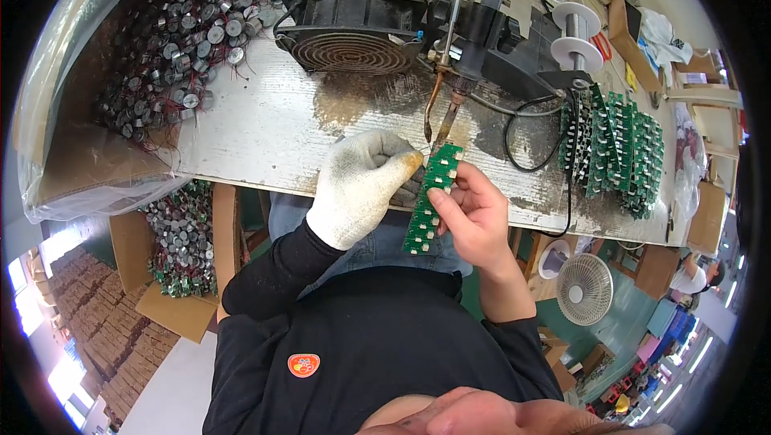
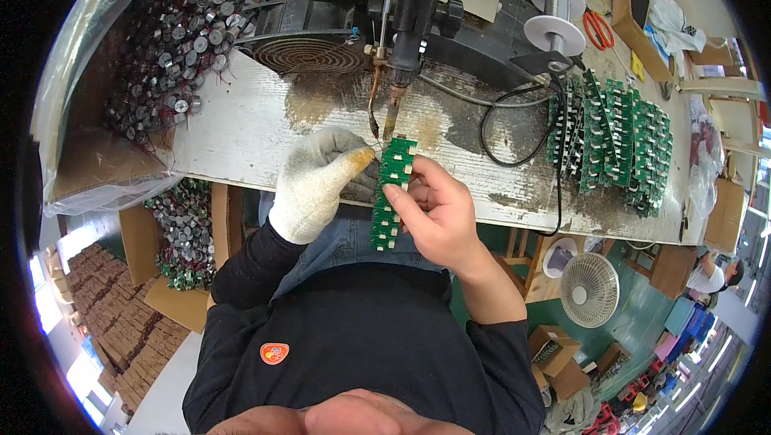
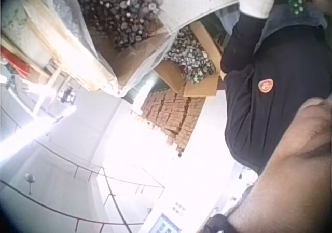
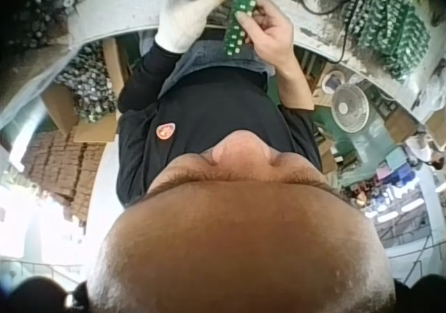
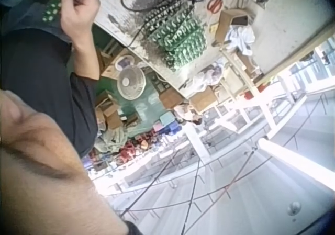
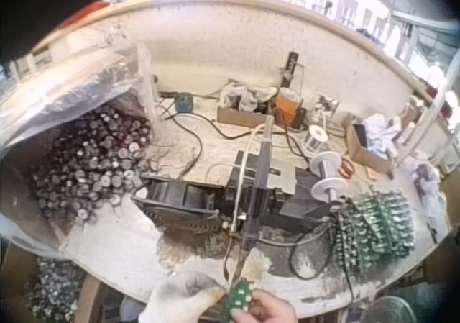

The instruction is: The person assembles electronic components by hand, inserting small silver components into a printed circuit board.

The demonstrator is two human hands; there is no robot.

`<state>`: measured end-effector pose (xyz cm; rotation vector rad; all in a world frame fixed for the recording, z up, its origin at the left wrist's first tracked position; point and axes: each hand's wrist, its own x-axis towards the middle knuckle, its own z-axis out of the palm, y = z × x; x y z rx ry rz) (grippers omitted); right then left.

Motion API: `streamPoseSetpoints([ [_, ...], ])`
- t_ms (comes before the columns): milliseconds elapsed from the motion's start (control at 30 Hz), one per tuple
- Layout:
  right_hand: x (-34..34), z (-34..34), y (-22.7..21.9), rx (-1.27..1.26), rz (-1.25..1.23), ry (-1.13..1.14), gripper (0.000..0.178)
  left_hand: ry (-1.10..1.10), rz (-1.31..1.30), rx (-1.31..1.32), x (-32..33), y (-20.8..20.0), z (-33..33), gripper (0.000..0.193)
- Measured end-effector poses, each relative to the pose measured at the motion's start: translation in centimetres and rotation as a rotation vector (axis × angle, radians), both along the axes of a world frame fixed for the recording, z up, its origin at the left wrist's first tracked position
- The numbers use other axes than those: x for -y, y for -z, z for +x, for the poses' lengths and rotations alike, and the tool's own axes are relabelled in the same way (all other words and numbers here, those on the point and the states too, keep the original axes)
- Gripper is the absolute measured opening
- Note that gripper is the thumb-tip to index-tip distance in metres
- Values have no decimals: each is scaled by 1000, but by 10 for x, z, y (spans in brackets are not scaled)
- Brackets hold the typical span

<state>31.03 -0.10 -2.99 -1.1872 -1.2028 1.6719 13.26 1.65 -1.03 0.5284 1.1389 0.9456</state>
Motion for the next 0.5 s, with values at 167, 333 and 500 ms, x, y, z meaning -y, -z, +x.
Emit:
streamPoseSetpoints([
  [167,0,-1,-6,5,23,8,24,0,21,11,2,-3,0,18],
  [333,2,0,-1,20,64,10,24,24,70,-93,4,1,0,17],
  [500,5,0,3,57,32,-18,23,-3,42,-104,8,4,0,18],
])
